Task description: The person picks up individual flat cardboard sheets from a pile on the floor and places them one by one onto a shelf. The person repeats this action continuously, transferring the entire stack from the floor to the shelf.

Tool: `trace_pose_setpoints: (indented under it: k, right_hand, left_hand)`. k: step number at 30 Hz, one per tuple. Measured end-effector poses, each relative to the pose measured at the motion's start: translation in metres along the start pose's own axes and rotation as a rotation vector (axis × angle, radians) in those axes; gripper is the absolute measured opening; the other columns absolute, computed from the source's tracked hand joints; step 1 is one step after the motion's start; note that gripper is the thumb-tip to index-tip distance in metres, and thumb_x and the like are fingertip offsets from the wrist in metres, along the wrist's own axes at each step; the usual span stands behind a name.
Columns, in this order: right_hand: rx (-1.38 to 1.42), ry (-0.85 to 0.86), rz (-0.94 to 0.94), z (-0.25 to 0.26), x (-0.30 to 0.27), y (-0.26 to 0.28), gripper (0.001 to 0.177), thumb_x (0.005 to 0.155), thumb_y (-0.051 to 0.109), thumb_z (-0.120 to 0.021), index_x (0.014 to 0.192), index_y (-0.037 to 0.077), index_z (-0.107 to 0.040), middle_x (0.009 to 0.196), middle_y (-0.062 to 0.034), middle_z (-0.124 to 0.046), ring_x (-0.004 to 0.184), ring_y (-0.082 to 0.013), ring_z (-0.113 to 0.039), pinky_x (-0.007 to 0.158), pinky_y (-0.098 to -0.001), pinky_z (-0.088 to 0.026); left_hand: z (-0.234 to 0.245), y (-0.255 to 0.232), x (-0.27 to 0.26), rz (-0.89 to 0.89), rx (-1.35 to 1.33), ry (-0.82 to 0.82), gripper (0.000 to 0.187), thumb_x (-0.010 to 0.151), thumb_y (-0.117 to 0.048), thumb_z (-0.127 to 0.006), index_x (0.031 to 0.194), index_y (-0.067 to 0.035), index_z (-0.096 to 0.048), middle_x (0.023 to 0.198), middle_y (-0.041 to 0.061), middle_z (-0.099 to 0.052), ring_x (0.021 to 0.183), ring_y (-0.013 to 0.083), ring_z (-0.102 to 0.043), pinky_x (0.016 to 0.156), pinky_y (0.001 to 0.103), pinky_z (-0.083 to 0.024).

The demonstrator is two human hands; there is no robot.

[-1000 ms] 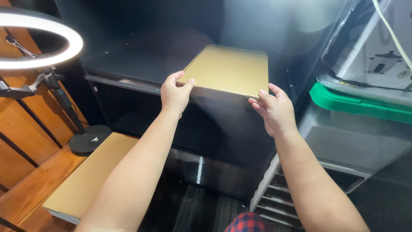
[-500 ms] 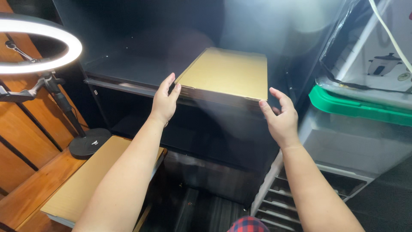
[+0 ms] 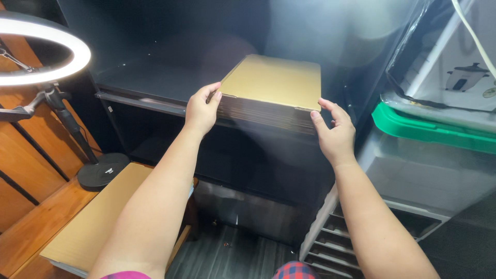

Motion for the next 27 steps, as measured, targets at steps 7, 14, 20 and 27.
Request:
trace_pose_setpoints:
  k: [7,14,20,27]
  right_hand:
    - [0.038,0.032,-0.042,-0.010,0.014,-0.016,0.032,0.101,0.032,-0.078,0.132,0.031,-0.072,0.120,-0.0017,-0.073,0.135,-0.0232,-0.058,0.103,-0.0465,-0.051]
    - [0.081,0.014,-0.100,-0.012,0.021,-0.013,0.028,0.097,0.029,-0.082,0.124,0.032,-0.075,0.118,0.0031,-0.074,0.130,-0.0193,-0.060,0.103,-0.0402,-0.047]
    - [0.084,0.010,-0.106,-0.013,0.025,-0.014,0.028,0.096,0.026,-0.083,0.122,0.031,-0.076,0.119,0.0029,-0.073,0.128,-0.0192,-0.060,0.101,-0.0386,-0.047]
    - [0.078,0.009,-0.075,-0.015,0.026,-0.019,0.027,0.096,0.026,-0.083,0.122,0.030,-0.077,0.121,0.0015,-0.072,0.127,-0.0193,-0.060,0.099,-0.0382,-0.049]
  left_hand:
    - [-0.006,0.012,0.020,0.031,0.073,-0.062,0.027,0.104,-0.030,-0.068,0.129,-0.025,-0.073,0.122,-0.002,-0.074,0.124,0.0193,-0.065,0.106,0.038,-0.052]
    - [-0.006,0.007,0.023,0.062,0.071,-0.120,0.021,0.100,-0.023,-0.071,0.120,-0.024,-0.078,0.116,-0.001,-0.075,0.119,0.0228,-0.068,0.103,0.039,-0.053]
    - [-0.006,0.007,0.025,0.099,0.056,-0.140,0.019,0.099,-0.022,-0.073,0.117,-0.024,-0.079,0.111,-0.001,-0.076,0.116,0.0226,-0.069,0.102,0.037,-0.053]
    - [-0.007,0.013,0.030,0.075,0.075,-0.145,0.016,0.098,-0.023,-0.074,0.112,-0.026,-0.081,0.104,-0.002,-0.077,0.111,0.0226,-0.071,0.098,0.036,-0.054]
Point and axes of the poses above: each hand's wrist, its own x-axis towards the middle knuckle, its own z-axis out of the back of the hand, y = z × x, the point moved 4 cm from there along x, towards the middle knuckle
